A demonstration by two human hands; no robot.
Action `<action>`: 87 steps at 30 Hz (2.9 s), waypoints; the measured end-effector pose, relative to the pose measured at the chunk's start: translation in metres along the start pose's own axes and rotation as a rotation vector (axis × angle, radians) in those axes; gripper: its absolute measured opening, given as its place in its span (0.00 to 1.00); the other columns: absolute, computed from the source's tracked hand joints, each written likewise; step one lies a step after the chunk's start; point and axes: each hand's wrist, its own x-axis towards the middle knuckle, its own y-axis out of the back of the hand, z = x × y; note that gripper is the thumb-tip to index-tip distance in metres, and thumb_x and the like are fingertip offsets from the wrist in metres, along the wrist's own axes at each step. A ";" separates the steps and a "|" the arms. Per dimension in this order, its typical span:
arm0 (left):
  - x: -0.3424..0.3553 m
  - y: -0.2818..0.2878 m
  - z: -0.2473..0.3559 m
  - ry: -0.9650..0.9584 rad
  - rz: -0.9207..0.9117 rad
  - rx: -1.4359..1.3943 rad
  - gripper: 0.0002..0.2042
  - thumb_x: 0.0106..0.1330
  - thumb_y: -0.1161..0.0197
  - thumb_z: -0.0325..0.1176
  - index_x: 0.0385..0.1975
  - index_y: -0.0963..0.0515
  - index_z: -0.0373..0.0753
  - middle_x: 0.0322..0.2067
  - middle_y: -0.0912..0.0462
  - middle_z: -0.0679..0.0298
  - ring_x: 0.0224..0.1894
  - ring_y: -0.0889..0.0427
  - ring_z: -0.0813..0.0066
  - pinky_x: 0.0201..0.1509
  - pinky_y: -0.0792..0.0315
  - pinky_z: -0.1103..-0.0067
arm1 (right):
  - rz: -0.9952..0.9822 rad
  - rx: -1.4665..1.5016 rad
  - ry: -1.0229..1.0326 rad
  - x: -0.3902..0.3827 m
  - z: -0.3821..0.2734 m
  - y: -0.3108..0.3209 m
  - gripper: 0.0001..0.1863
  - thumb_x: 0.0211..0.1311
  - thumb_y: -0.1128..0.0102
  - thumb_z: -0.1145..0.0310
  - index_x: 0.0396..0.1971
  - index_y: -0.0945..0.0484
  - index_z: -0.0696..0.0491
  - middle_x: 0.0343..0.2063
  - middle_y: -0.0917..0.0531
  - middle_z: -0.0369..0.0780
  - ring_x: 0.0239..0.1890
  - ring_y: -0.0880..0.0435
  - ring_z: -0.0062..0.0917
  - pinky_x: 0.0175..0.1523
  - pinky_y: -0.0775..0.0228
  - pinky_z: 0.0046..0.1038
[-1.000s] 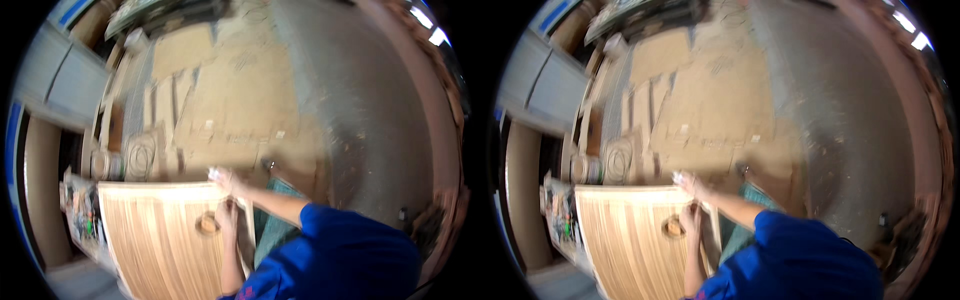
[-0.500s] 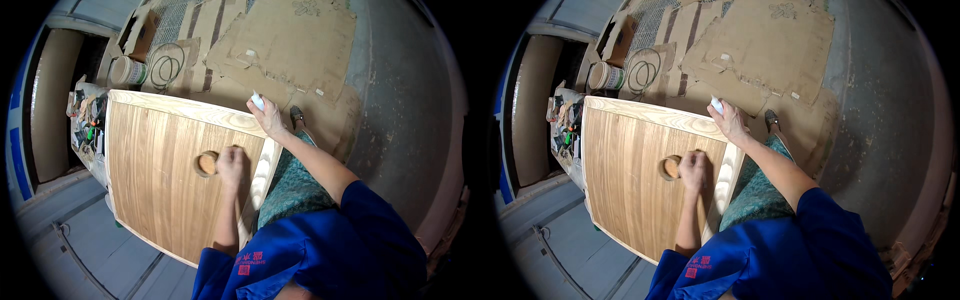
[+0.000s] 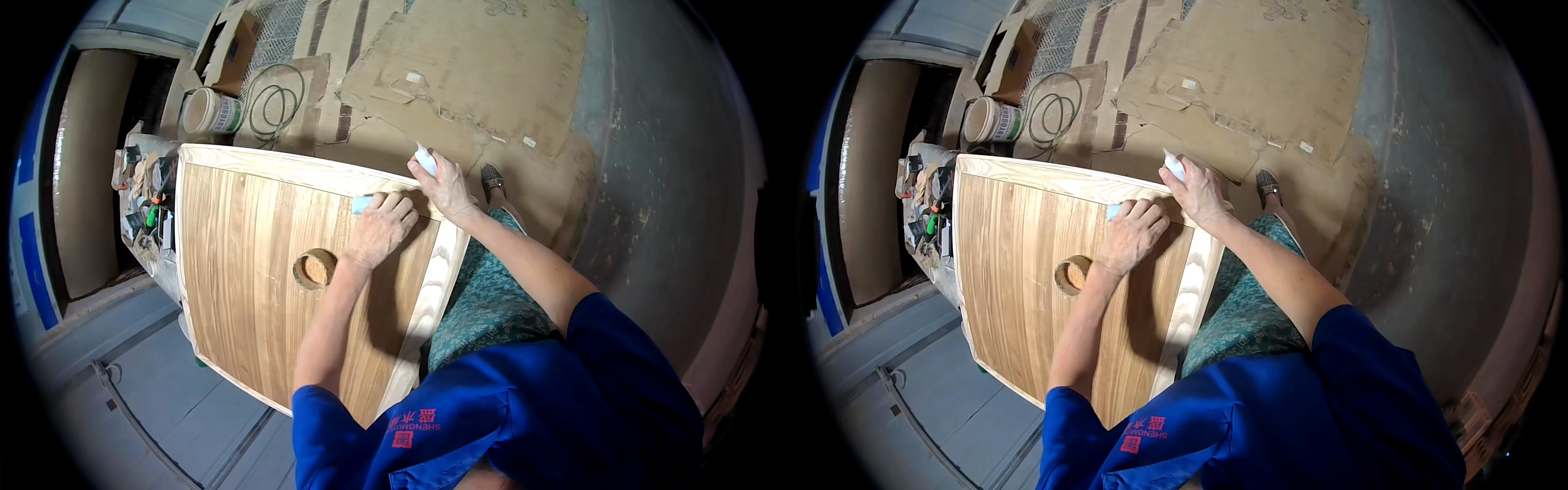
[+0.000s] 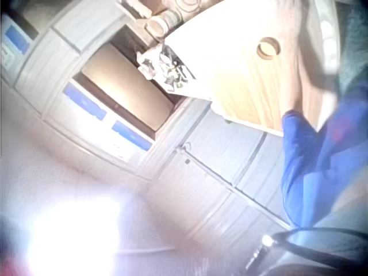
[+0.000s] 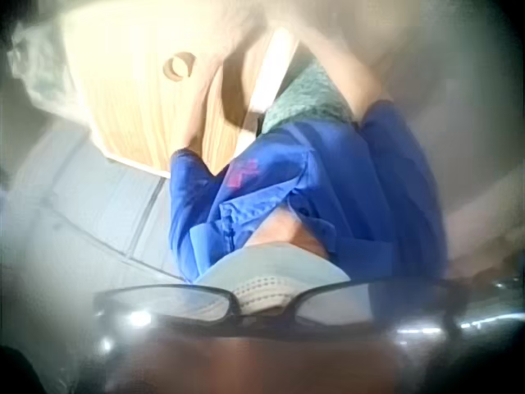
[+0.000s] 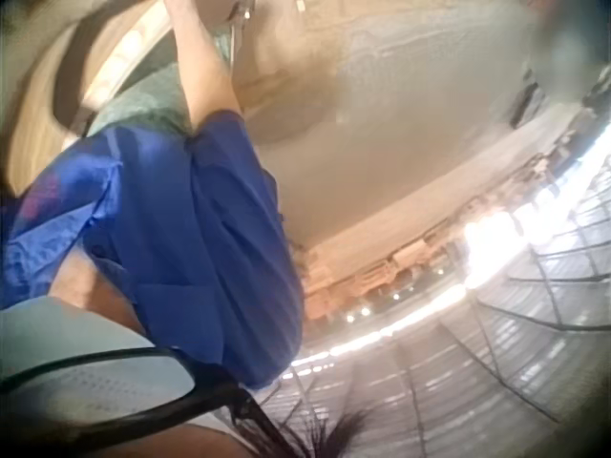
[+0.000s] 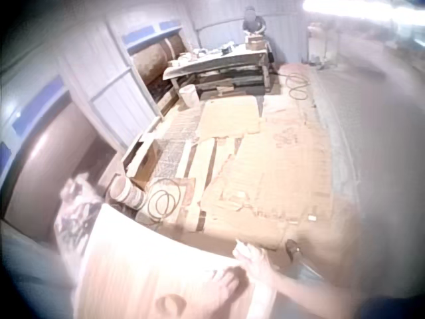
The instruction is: The person applies a liquid finish to a wooden board using a small bottle and a cloth, then wipes the surface. They later use a handheld orbital sander to smooth the edges and surface of the board.
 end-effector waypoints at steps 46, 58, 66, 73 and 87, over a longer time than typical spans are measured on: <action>0.012 -0.050 0.111 0.748 0.253 -0.408 0.05 0.64 0.40 0.28 0.37 0.21 0.38 0.32 0.20 0.53 0.38 0.16 0.51 0.40 0.22 0.61 | -0.004 0.016 -0.010 0.013 0.023 -0.005 0.24 0.66 0.35 0.48 0.40 0.17 0.58 0.31 0.13 0.52 0.37 0.14 0.51 0.45 0.24 0.45; -0.199 -0.051 0.261 1.115 -0.021 -0.459 0.13 0.56 0.37 0.25 0.42 0.23 0.38 0.39 0.21 0.58 0.43 0.19 0.57 0.46 0.23 0.65 | -0.103 0.135 0.044 0.022 0.058 0.007 0.15 0.69 0.32 0.59 0.42 0.18 0.57 0.35 0.16 0.40 0.37 0.19 0.27 0.47 0.26 0.32; -0.189 -0.123 0.290 1.159 0.179 -0.501 0.07 0.58 0.40 0.26 0.35 0.24 0.36 0.35 0.22 0.56 0.41 0.19 0.55 0.43 0.23 0.64 | -0.504 0.118 0.140 -0.070 0.019 -0.086 0.15 0.69 0.30 0.57 0.42 0.18 0.55 0.34 0.18 0.33 0.39 0.22 0.18 0.49 0.29 0.24; -0.334 -0.146 0.404 1.247 0.178 -0.466 0.06 0.57 0.39 0.25 0.34 0.24 0.36 0.35 0.21 0.56 0.43 0.19 0.56 0.43 0.22 0.64 | -0.435 -0.003 0.123 -0.106 0.048 -0.148 0.17 0.63 0.25 0.61 0.44 0.22 0.52 0.34 0.21 0.33 0.28 0.24 0.21 0.31 0.30 0.25; -0.525 -0.138 0.526 1.481 -0.035 -0.359 0.04 0.59 0.38 0.26 0.32 0.19 0.39 0.34 0.18 0.59 0.41 0.17 0.60 0.40 0.19 0.70 | -0.554 0.010 0.247 -0.254 0.069 -0.210 0.12 0.62 0.36 0.75 0.45 0.23 0.53 0.27 0.23 0.31 0.23 0.28 0.14 0.26 0.36 0.20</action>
